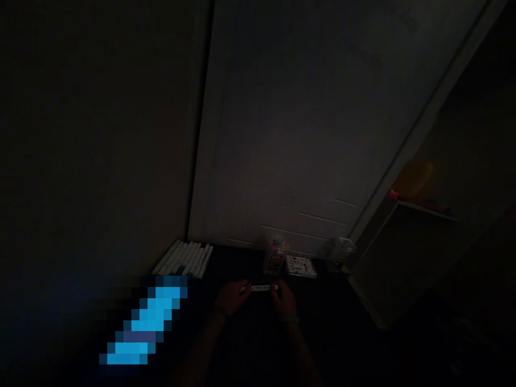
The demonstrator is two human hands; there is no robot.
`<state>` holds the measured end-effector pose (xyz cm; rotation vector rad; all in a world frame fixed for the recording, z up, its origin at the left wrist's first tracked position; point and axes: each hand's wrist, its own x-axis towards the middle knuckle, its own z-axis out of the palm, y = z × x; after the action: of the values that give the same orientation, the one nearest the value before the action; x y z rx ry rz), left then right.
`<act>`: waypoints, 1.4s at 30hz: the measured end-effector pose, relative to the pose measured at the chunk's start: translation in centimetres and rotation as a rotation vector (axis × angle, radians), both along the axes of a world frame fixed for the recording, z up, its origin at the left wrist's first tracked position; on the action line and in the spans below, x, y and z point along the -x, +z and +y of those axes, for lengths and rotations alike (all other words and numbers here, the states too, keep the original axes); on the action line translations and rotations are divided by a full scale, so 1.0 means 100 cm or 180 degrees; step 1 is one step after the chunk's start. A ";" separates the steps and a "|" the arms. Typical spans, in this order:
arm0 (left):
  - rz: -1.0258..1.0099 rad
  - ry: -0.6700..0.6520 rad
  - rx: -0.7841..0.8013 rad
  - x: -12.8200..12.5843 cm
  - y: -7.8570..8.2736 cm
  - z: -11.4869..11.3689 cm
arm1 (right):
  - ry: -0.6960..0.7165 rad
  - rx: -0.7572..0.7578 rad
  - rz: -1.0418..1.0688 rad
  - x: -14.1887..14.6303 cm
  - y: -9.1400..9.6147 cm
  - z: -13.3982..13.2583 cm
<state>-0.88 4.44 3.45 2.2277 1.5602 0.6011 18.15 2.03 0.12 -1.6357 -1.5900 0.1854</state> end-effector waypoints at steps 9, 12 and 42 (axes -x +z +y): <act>0.0027 -0.0022 -0.0081 0.000 -0.009 0.004 | 0.0040 -0.0005 -0.0039 -0.003 -0.005 0.003; 0.0009 -0.0013 -0.0064 0.000 -0.011 0.006 | -0.0015 0.0007 -0.0049 -0.002 -0.005 0.002; 0.0119 0.0056 -0.0125 -0.003 -0.013 0.010 | -0.0002 0.0058 0.0243 -0.005 -0.001 0.001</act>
<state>-0.60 5.48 2.19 2.2687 1.6009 0.6036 18.60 2.09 -0.02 -1.6239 -1.5344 0.2598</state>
